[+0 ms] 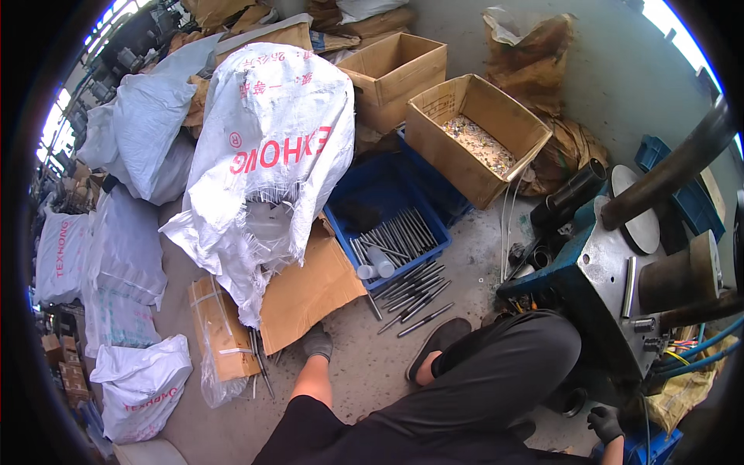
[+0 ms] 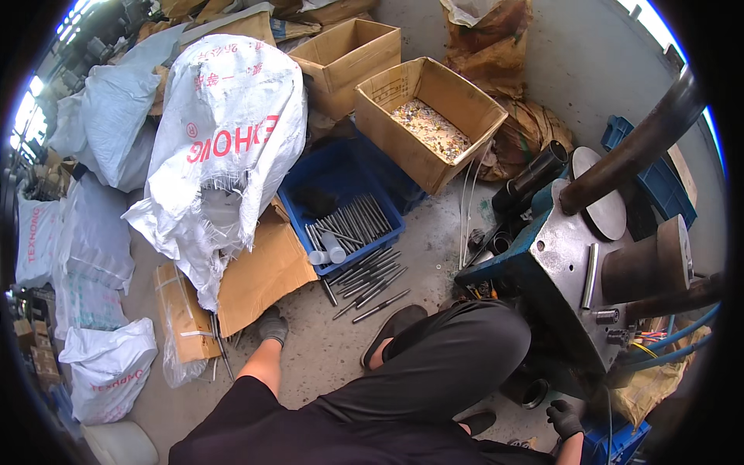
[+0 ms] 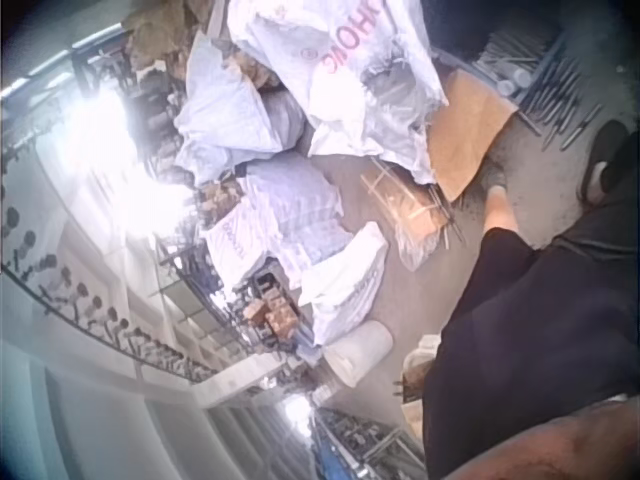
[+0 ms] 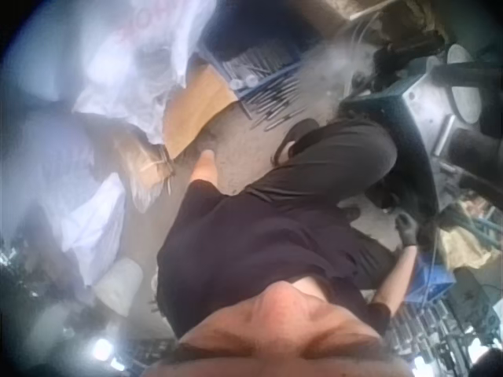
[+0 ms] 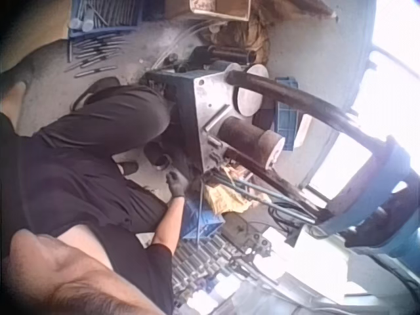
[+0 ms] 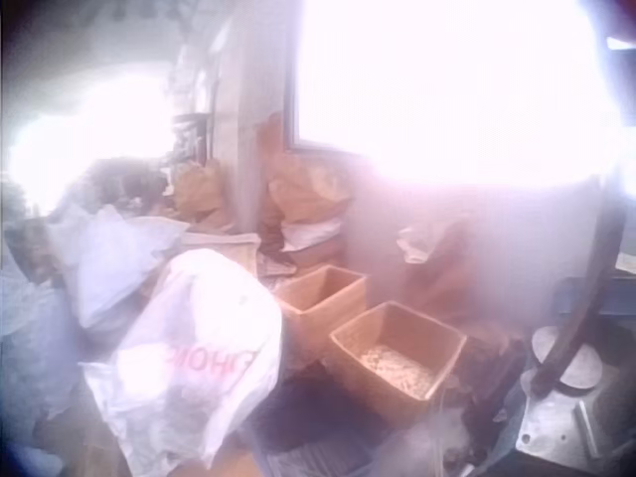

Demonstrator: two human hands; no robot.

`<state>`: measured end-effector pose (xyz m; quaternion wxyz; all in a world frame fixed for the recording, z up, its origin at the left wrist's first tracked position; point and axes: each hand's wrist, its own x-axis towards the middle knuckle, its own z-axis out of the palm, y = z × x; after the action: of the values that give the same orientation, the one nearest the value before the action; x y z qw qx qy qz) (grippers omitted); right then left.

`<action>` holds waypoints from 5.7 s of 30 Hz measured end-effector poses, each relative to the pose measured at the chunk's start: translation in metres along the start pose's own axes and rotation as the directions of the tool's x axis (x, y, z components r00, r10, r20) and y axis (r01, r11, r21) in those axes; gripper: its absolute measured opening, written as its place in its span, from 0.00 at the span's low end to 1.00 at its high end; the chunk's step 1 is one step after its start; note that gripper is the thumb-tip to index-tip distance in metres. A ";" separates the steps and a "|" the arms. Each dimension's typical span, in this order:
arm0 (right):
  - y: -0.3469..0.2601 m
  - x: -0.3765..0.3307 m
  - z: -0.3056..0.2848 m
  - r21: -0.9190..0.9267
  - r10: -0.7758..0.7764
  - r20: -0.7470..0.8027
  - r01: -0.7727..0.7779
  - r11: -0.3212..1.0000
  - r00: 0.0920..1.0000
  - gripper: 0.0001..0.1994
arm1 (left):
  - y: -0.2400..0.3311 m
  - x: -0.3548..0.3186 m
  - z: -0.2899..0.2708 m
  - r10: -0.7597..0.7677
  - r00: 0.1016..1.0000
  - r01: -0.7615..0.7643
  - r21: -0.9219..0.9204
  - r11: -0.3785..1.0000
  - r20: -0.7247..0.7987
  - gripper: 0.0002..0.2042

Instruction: The person inserts a metal rod through a gear-like plate and a cylindrical component by hand, then positions the entire assembly into a press machine and operates a lever to join the parts together.

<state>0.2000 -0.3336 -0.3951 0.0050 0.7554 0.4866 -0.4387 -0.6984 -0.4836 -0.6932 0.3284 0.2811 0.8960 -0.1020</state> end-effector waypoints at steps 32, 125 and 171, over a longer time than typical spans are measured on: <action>-0.024 0.006 -0.004 -0.042 -0.047 -0.002 0.047 0.998 0.999 0.24 | 0.009 -0.010 -0.047 0.211 0.968 -0.215 -0.015 0.976 -0.138 0.45; -0.184 -0.038 -0.056 -0.359 -0.495 -0.851 0.493 0.792 0.176 0.18 | 0.564 -0.498 -0.132 0.995 0.068 -0.174 -0.981 0.082 0.071 0.20; -0.204 -0.074 -0.033 0.806 -0.276 -0.491 0.551 0.217 0.827 0.22 | 0.561 -0.491 -0.110 0.992 -0.084 -0.415 -0.908 0.055 0.098 0.18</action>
<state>0.0601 -0.2664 -0.2399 -0.6001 0.5077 0.3301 -0.5226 -0.1290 -0.1970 -0.2909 0.7318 0.5474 0.2514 0.3187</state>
